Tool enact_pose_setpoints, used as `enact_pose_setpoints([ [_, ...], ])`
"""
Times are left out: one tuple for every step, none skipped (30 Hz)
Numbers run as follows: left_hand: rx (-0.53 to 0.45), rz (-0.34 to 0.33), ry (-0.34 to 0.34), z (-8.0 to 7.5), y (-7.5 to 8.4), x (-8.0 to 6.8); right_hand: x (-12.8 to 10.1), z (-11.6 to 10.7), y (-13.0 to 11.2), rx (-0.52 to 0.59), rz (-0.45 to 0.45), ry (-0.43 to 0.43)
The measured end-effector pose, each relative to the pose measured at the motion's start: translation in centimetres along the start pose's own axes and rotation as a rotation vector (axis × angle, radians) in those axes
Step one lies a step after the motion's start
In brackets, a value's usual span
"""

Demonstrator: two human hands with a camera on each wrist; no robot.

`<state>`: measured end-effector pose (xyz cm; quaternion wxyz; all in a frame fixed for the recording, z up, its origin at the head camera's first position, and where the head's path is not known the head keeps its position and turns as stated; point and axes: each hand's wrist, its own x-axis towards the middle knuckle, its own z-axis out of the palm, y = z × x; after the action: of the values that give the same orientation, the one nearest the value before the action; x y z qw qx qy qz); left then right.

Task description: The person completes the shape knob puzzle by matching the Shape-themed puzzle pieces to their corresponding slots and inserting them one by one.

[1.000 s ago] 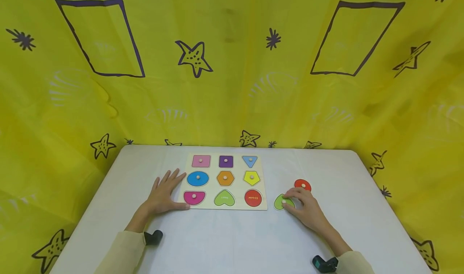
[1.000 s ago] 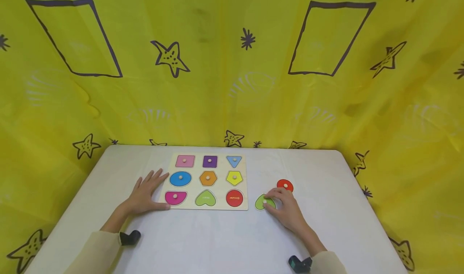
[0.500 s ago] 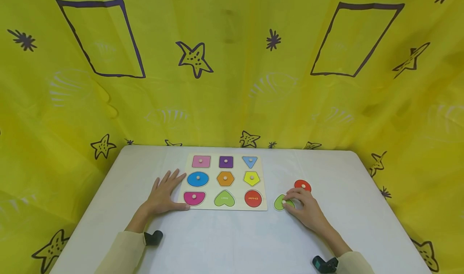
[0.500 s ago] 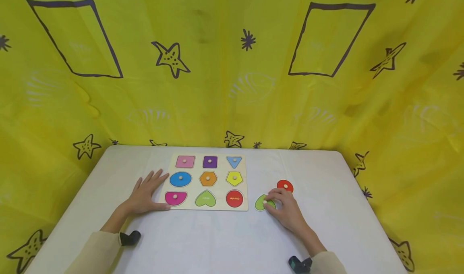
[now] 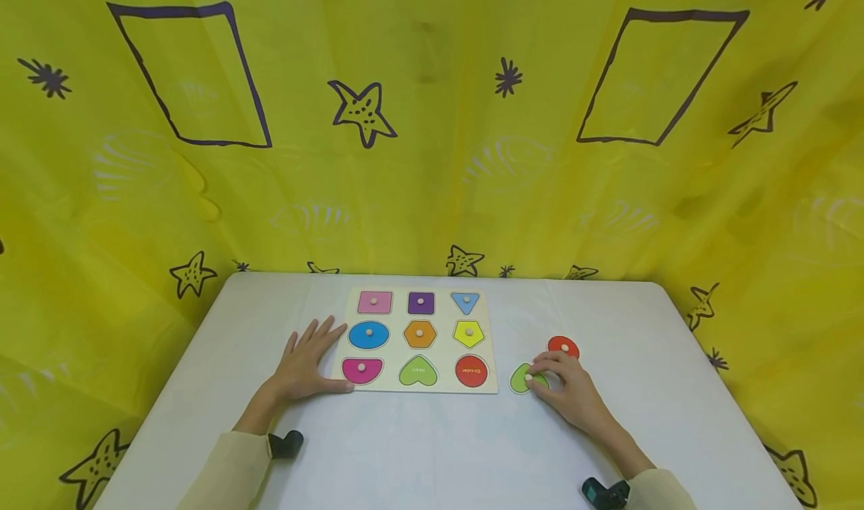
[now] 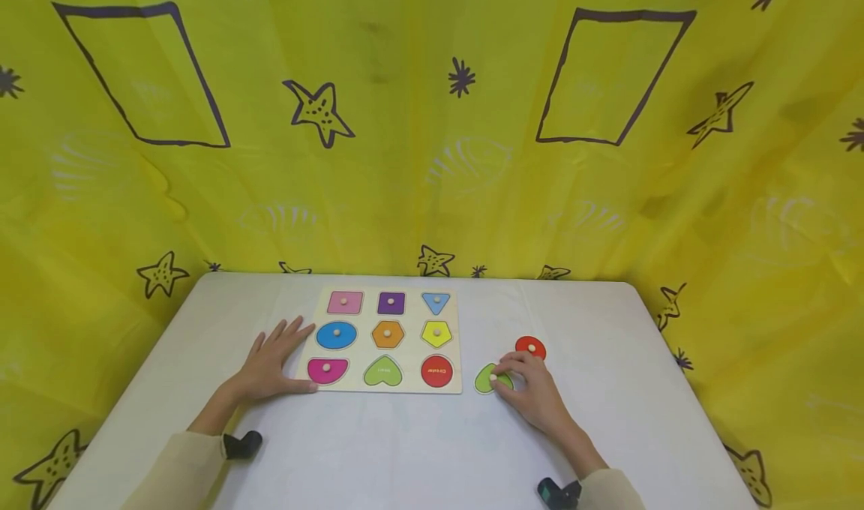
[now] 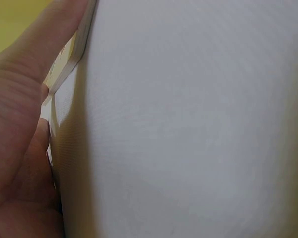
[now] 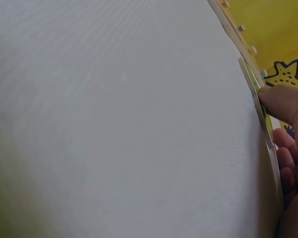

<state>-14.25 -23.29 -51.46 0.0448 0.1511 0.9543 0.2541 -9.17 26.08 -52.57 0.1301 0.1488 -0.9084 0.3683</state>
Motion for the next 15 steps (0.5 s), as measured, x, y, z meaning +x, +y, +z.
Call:
enact_pose_setpoints([
  [-0.001, 0.007, 0.007, 0.04, 0.01, -0.03, 0.0, 0.0, 0.0, -0.002, 0.001, 0.001],
  [-0.005, 0.013, 0.013, 0.06, 0.0, -0.05, -0.01, 0.01, 0.0, -0.002, 0.002, 0.002],
  [-0.008, 0.018, 0.019, 0.07, 0.03, -0.07, -0.02, 0.02, -0.03, -0.003, 0.001, 0.003],
  [-0.007, 0.023, 0.024, 0.09, 0.03, -0.08, -0.03, 0.03, -0.02, 0.0, 0.001, 0.005],
  [-0.009, 0.024, 0.026, 0.09, 0.04, -0.09, -0.03, 0.05, -0.02, -0.001, -0.002, 0.009],
  [-0.011, 0.024, 0.025, 0.08, 0.05, -0.08, -0.04, 0.06, -0.04, -0.001, -0.006, 0.013],
  [-0.011, 0.023, 0.024, 0.08, 0.03, -0.06, -0.03, 0.06, -0.08, -0.006, -0.011, 0.017],
  [-0.011, 0.019, 0.02, 0.04, 0.05, -0.06, -0.03, 0.05, -0.12, -0.004, -0.014, 0.017],
  [-0.012, 0.016, 0.017, 0.03, 0.08, -0.05, -0.01, 0.01, -0.17, -0.006, -0.014, 0.015],
  [-0.013, 0.015, 0.013, 0.01, 0.1, -0.07, 0.03, -0.05, -0.23, -0.009, -0.01, 0.012],
  [-0.017, 0.015, 0.011, -0.03, 0.14, -0.1, 0.08, -0.12, -0.29, -0.015, -0.004, 0.007],
  [-0.016, 0.019, 0.011, -0.03, 0.18, -0.13, 0.15, -0.22, -0.38, -0.021, 0.005, -0.004],
  [-0.012, 0.021, 0.011, 0.0, 0.18, -0.16, 0.25, -0.34, -0.47, -0.026, 0.018, -0.018],
  [-0.01, 0.024, 0.011, 0.03, 0.2, -0.2, 0.37, -0.49, -0.53, -0.026, 0.029, -0.032],
  [-0.009, 0.025, 0.012, 0.06, 0.19, -0.23, 0.5, -0.64, -0.62, -0.031, 0.039, -0.045],
])
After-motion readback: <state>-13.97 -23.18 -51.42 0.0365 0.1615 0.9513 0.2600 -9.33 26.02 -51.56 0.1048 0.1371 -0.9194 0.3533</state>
